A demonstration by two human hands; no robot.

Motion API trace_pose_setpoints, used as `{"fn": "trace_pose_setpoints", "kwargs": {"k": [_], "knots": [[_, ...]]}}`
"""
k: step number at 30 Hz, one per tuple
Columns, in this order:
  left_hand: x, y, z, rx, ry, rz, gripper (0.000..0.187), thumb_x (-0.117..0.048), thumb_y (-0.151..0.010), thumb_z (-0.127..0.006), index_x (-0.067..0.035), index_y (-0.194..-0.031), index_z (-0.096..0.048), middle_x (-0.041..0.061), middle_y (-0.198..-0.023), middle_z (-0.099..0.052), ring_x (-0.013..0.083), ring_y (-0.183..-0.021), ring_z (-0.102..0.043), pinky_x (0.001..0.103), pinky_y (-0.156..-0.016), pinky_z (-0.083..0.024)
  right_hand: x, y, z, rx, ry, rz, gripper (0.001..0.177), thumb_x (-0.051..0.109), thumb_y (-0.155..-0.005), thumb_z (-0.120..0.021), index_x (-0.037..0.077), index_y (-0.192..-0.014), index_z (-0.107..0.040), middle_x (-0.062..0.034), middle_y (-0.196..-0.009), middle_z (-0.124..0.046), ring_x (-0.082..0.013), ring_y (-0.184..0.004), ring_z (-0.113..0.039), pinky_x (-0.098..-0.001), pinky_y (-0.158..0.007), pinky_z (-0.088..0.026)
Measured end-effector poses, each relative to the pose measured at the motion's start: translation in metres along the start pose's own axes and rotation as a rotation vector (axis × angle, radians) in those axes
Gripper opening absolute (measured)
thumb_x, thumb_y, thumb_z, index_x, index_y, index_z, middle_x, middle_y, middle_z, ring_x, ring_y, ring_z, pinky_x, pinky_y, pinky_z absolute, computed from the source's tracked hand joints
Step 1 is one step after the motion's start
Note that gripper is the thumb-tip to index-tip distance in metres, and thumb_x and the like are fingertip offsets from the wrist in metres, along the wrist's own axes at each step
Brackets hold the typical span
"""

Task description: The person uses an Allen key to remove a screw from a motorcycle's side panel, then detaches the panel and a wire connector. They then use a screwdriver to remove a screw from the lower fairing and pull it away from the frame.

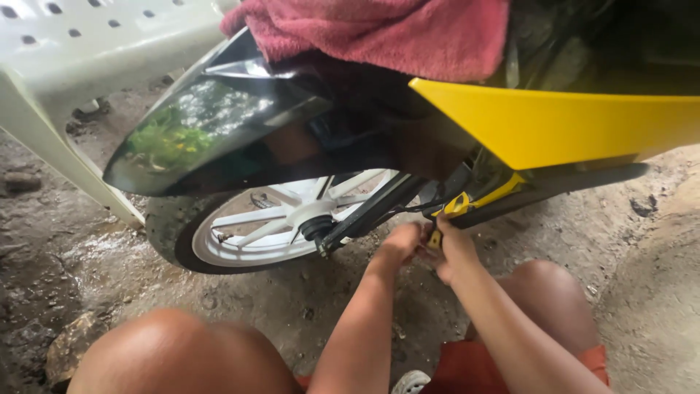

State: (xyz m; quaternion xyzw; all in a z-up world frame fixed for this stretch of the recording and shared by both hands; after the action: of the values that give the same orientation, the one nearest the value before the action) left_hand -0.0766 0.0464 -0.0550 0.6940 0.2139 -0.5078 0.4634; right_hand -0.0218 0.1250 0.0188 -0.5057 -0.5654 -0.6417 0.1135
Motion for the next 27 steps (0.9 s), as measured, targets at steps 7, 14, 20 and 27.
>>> {"fn": "trace_pose_setpoints", "kwargs": {"k": [7, 14, 20, 27], "knots": [[-0.014, 0.029, -0.011, 0.208, 1.015, -0.067, 0.033, -0.002, -0.106, -0.037, 0.008, -0.12, -0.064, 0.015, -0.105, -0.071, 0.0167, -0.086, -0.07, 0.023, -0.074, -0.061, 0.051, 0.018, 0.009, 0.065, 0.592, 0.19, 0.028, 0.032, -0.093, -0.072, 0.007, -0.104, -0.065, -0.0033, -0.081, -0.064, -0.0151, -0.068, -0.063, -0.0304, -0.058, -0.052], [-0.047, 0.057, -0.013, 0.264, 1.036, -0.148, 0.03, -0.017, -0.108, -0.047, 0.0, -0.131, -0.058, 0.009, -0.105, -0.074, 0.0112, -0.083, -0.067, 0.02, -0.073, -0.057, 0.105, 0.088, 0.008, 0.151, 0.78, 0.252, 0.026, 0.027, -0.093, -0.069, 0.007, -0.11, -0.067, -0.0043, -0.078, -0.065, -0.0133, -0.064, -0.061, -0.0286, -0.052, -0.048], [-0.067, 0.076, -0.016, 0.339, 1.059, -0.217, 0.034, -0.033, -0.111, -0.047, -0.003, -0.118, -0.062, -0.002, -0.081, -0.061, 0.0071, -0.06, -0.046, 0.022, -0.052, -0.042, 0.112, 0.118, 0.001, 0.153, 0.89, 0.33, 0.026, 0.025, -0.094, -0.067, 0.006, -0.111, -0.068, -0.0052, -0.079, -0.067, -0.0128, -0.064, -0.062, -0.0281, -0.052, -0.049], [-0.066, 0.073, -0.012, 0.315, 1.197, -0.166, 0.042, -0.027, -0.111, -0.038, 0.002, -0.13, -0.062, 0.004, -0.094, -0.067, 0.0106, -0.076, -0.058, 0.023, -0.067, -0.05, 0.107, 0.125, -0.003, 0.152, 0.988, 0.371, 0.023, 0.022, -0.094, -0.068, 0.005, -0.11, -0.069, -0.0048, -0.078, -0.067, -0.0119, -0.063, -0.061, -0.0272, -0.052, -0.048]]}}
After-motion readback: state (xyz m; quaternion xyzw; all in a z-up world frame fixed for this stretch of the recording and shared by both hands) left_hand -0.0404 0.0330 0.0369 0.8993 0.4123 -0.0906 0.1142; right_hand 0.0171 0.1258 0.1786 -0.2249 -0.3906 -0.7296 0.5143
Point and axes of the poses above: each hand's wrist, its own y-axis away from the middle knuckle, its own z-axis out of the back of the hand, x = y × z, the point moved 10 cm from there along -y, towards the middle knuckle
